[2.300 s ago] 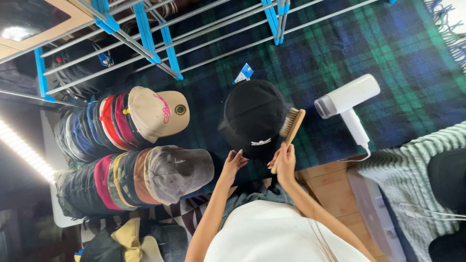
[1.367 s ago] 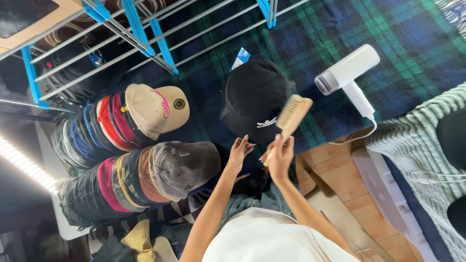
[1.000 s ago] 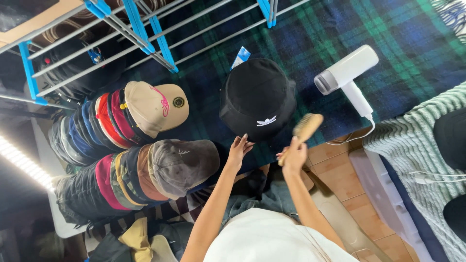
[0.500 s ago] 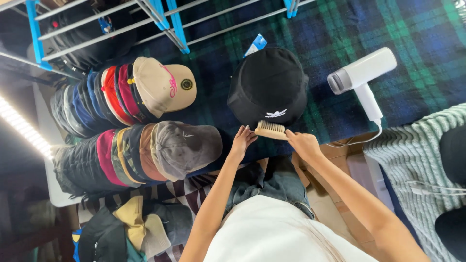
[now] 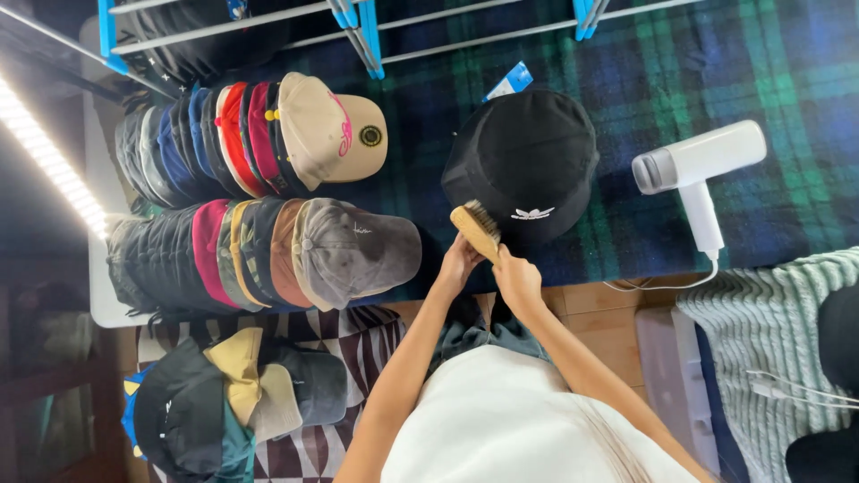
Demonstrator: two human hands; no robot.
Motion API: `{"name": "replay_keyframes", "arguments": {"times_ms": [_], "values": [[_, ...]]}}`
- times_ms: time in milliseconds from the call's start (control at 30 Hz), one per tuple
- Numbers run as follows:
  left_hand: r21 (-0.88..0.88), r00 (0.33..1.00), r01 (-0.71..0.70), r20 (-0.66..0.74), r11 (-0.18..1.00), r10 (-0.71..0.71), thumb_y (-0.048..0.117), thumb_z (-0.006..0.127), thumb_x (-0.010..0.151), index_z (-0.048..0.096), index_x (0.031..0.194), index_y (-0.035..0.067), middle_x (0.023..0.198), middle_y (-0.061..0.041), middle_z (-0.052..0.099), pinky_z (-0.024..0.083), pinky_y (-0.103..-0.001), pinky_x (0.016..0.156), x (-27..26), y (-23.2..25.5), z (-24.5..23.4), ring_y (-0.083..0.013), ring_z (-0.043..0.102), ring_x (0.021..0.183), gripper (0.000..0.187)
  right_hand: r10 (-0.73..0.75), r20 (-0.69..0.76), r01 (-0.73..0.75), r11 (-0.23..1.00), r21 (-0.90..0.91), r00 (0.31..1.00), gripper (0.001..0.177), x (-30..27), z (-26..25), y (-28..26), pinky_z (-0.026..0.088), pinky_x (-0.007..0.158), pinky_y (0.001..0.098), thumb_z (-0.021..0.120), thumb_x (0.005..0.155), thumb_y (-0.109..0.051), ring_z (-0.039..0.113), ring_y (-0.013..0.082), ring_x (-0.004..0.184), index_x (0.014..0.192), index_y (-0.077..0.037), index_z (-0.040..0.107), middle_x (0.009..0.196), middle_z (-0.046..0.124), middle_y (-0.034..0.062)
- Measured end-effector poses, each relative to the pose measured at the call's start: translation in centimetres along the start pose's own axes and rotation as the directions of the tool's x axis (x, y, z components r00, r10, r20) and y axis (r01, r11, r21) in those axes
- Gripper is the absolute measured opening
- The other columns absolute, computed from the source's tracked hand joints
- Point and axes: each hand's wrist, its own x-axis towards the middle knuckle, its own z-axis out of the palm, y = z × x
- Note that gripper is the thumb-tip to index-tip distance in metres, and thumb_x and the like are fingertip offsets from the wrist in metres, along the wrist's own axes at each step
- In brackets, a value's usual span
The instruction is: Cleaning a black bucket hat using a brush and a hair dryer
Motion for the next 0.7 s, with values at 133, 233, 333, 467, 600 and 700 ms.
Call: {"name": "replay_keyframes", "arguments": {"times_ms": [133,233,333,467,600,700], "values": [[-0.144,0.999,0.053,0.007,0.988,-0.052,0.072,0.038,0.104,0.047,0.147,0.025,0.137,-0.011,0.061,0.04,-0.049,0.112,0.4,-0.7,-1.6,-0.0298,0.058,0.13,0.064,0.039,0.389,-0.196,0.907,0.373,0.921,0.047,1.2,-4.7,-0.2,0.063,0.064,0.0404,0.063,0.085,-0.044,0.07,0.0265,0.048,0.13,-0.032,0.061,0.054,0.067,-0.0015],[-0.185,0.994,0.089,0.082,0.979,-0.075,0.091,0.026,0.089,0.059,0.117,0.023,0.106,-0.001,0.065,0.051,-0.038,0.099,-1.0,0.5,-0.6,-0.0192,0.065,0.108,0.081,0.136,-0.004,-0.13,0.957,0.261,0.991,0.049,2.0,-7.8,-0.3,0.06,0.058,0.0448,0.065,0.088,-0.035,0.073,0.0336,0.055,0.135,-0.021,0.061,0.058,0.068,0.0108],[-0.214,0.995,0.09,0.07,0.973,-0.077,0.09,0.021,0.09,0.059,0.112,0.022,0.102,-0.003,0.065,0.05,-0.041,0.102,-1.5,0.9,-0.2,-0.0243,0.065,0.112,0.081,0.125,-0.13,-0.114,0.989,0.095,0.984,0.044,2.5,-3.4,0.2,0.06,0.056,0.0395,0.063,0.091,-0.033,0.073,0.0276,0.054,0.133,-0.018,0.062,0.06,0.069,0.0088],[-0.103,0.996,0.043,0.08,0.994,-0.035,0.092,0.014,0.09,0.055,0.128,0.019,0.118,-0.005,0.066,0.047,-0.041,0.103,-2.7,1.9,0.7,-0.024,0.063,0.118,0.091,0.074,0.111,-0.095,0.975,0.2,0.991,0.043,2.4,1.4,0.0,0.061,0.057,0.0389,0.067,0.089,-0.029,0.073,0.0295,0.057,0.129,-0.014,0.063,0.064,0.071,0.0119],[-0.063,0.998,0.066,0.024,0.996,-0.065,0.097,0.014,0.086,0.038,0.159,0.016,0.155,-0.024,0.045,0.026,-0.061,0.118,-4.9,2.8,2.0,-0.0481,0.038,0.145,0.111,-0.093,0.554,-0.489,0.366,0.792,0.827,0.04,3.5,-5.4,0.0,0.056,0.034,0.0351,0.069,0.085,-0.022,0.064,0.0276,0.039,0.121,-0.005,0.066,0.06,0.068,0.0189],[-0.041,0.954,0.085,-0.285,0.996,-0.093,0.063,0.053,0.098,0.019,0.155,0.026,0.134,-0.018,0.056,0.052,-0.057,0.096,-8.3,4.7,5.1,-0.0394,0.058,0.122,0.077,-0.181,0.426,-0.027,0.899,0.437,0.886,0.051,4.2,-2.9,-0.4,0.064,0.064,0.0459,0.066,0.092,-0.029,0.077,0.035,0.073,0.135,-0.005,0.054,0.081,0.076,0.0188]]}}
